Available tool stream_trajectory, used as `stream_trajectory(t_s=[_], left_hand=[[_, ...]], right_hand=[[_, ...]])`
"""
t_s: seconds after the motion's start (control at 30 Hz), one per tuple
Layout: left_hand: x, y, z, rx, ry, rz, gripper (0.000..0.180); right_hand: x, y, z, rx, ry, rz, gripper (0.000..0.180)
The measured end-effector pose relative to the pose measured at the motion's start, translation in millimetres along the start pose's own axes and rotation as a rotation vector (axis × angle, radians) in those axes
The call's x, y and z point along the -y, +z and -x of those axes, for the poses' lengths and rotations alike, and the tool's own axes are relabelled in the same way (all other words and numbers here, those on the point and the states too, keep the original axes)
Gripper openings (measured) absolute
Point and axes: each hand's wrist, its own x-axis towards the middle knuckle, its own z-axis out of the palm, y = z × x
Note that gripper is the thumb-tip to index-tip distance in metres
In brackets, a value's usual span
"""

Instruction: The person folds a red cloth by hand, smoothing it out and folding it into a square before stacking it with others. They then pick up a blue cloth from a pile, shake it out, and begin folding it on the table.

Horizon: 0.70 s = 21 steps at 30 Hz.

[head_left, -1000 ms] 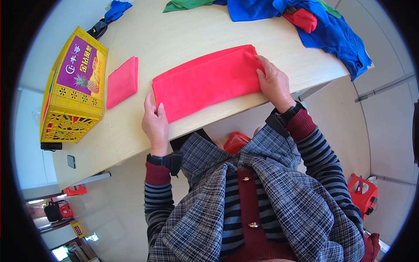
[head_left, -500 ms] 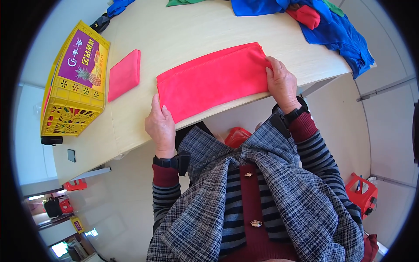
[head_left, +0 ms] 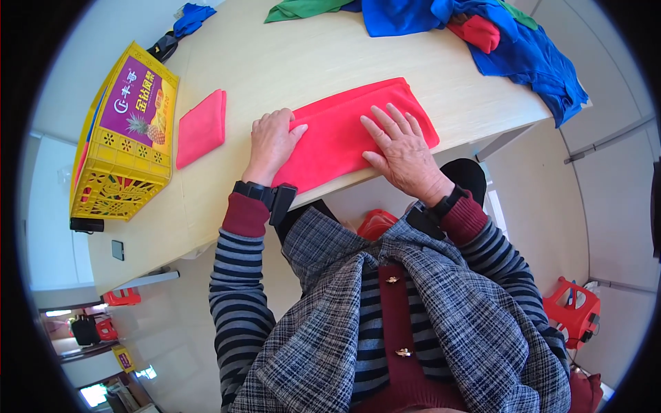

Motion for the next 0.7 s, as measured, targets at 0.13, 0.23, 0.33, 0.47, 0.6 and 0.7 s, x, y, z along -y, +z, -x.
stream_trajectory(t_s=[0.13, 0.23, 0.33, 0.47, 0.6, 0.7], left_hand=[[1.9, -4.3, -11.0, 0.158, -0.199, 0.203, 0.026], [4.6, -7.3, -12.9, 0.197, -0.308, 0.309, 0.027], [4.6, -7.4, -14.6, 0.224, -0.335, 0.257, 0.026], [10.7, -2.7, -4.0, 0.058, -0.177, 0.101, 0.025], [-23.6, -23.1, 12.0, -0.159, 0.071, 0.026, 0.035], [-66.9, -26.3, 40.9, -0.108, 0.289, 0.197, 0.050]], right_hand=[[-9.3, 7.6, 2.8, 0.029, 0.098, 0.005, 0.064], [-12.3, 10.1, 6.0, 0.046, 0.120, 0.025, 0.064], [-13.0, 10.8, 8.0, 0.065, 0.108, 0.065, 0.064], [-8.8, 6.9, 5.8, 0.073, 0.127, 0.113, 0.063], [-11.4, 9.5, 8.3, 0.074, 0.123, 0.115, 0.061], [-11.5, 6.5, 4.5, 0.067, 0.176, 0.022, 0.059]])
